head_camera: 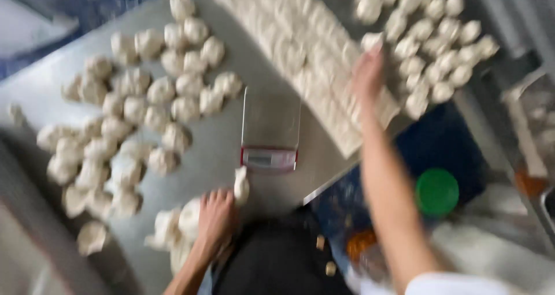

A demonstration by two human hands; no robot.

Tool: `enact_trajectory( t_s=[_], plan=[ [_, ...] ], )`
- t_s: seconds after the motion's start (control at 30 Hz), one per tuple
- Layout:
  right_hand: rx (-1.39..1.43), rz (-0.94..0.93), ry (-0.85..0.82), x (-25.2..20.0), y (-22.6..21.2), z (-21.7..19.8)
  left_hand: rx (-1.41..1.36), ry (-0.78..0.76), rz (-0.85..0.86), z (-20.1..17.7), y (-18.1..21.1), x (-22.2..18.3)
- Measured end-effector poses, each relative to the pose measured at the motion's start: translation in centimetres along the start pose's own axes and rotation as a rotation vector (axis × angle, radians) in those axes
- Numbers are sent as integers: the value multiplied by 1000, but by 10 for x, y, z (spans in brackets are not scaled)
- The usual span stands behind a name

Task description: Weigh pieces of dough on a digital scale and organize them on a metal prep table.

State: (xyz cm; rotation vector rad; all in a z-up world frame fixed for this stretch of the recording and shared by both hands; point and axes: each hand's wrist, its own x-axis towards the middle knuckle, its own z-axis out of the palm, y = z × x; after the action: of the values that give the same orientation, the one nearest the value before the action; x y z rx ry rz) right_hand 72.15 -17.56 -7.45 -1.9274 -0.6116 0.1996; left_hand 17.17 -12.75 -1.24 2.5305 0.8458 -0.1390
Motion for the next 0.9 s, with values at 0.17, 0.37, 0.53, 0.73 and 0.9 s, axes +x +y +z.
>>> enact_trajectory(
  t_s=[0.17,0.37,0.53,0.73,0.9],
  plan=[
    [124,-59,-498,-219,-171,51,-419,-9,85,-26,10,7],
    [207,456,-702,-278,-207,43,-966,-275,-103,-82,63,44],
    [68,206,-612,-268,-253,24,-709,-20,195,-55,83,58],
    [16,58,-404,-294,-217,33,-461,344,189,-97,121,41],
    [208,399,-687,-310,-203,13,-291,196,36,6,81,49]
  ],
)
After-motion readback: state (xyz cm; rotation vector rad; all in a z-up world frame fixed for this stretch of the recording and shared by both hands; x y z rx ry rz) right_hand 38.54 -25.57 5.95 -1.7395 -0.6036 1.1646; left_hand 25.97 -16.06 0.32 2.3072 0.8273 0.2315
